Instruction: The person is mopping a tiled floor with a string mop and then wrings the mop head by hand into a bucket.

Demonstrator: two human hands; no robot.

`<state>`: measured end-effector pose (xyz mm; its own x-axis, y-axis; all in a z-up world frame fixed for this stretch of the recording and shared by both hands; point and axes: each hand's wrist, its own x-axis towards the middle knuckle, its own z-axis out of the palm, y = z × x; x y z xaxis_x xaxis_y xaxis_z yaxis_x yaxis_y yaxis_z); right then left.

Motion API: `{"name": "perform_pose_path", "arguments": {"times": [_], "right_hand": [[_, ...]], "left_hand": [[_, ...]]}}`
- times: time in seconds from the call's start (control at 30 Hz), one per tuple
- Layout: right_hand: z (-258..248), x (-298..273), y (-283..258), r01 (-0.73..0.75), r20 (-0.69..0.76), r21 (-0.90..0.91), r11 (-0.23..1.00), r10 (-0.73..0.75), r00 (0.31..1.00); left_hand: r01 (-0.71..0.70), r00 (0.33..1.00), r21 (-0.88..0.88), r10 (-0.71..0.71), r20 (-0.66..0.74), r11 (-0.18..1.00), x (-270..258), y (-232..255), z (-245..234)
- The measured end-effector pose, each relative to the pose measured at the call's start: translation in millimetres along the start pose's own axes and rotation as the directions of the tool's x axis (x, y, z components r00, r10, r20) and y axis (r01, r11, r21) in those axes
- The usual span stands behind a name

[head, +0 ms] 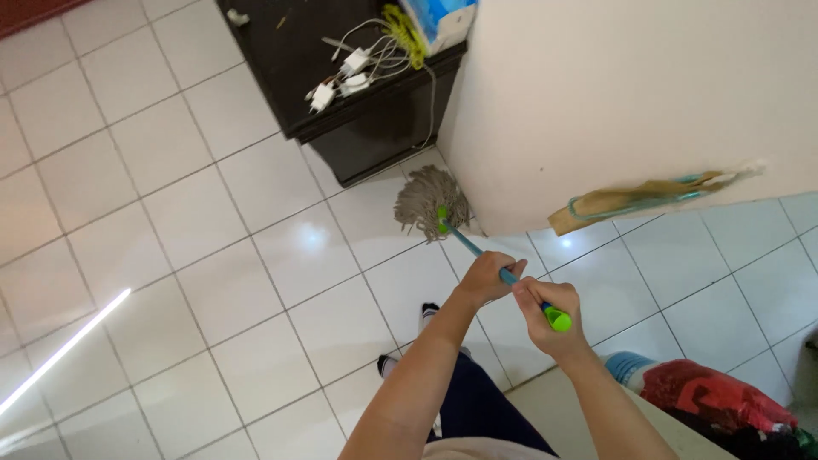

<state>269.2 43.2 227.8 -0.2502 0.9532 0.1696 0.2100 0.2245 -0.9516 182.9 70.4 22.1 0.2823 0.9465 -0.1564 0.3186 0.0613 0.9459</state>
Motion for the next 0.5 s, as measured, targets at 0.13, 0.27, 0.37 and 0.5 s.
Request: {"name": "perform_pose_path", "arguments": {"times": [0.13, 0.27, 0.37, 0.5], "right_hand": [[41.3, -7.7, -14.9, 0.033, 0.064, 0.053, 0.998, -0.036, 0.997], [91.2, -18.5, -19.5, 0.037, 0.189, 0.188, 0.982, -0.073, 0.979], [136.5, -20.3, -25.3, 0.020, 0.296, 0.268, 0.963, -0.102, 0.950], [206.8, -31.8, -26.6, -0.016, 0.430, 0.375, 0.927, -0.159, 0.889]], "left_hand": [[0.010, 0.999, 0.048, -0.007, -0.048, 0.999, -39.2, -22.7, -29.5], [0.100, 0.984, 0.058, -0.090, -0.156, 0.993, -82.6, -60.4, -61.6], [0.098, 0.953, 0.045, -0.080, -0.293, 0.994, -121.9, -86.9, -97.9], [0.132, 0.884, 0.141, -0.053, -0.465, 0.981, -190.4, -117.3, -147.9]]}}
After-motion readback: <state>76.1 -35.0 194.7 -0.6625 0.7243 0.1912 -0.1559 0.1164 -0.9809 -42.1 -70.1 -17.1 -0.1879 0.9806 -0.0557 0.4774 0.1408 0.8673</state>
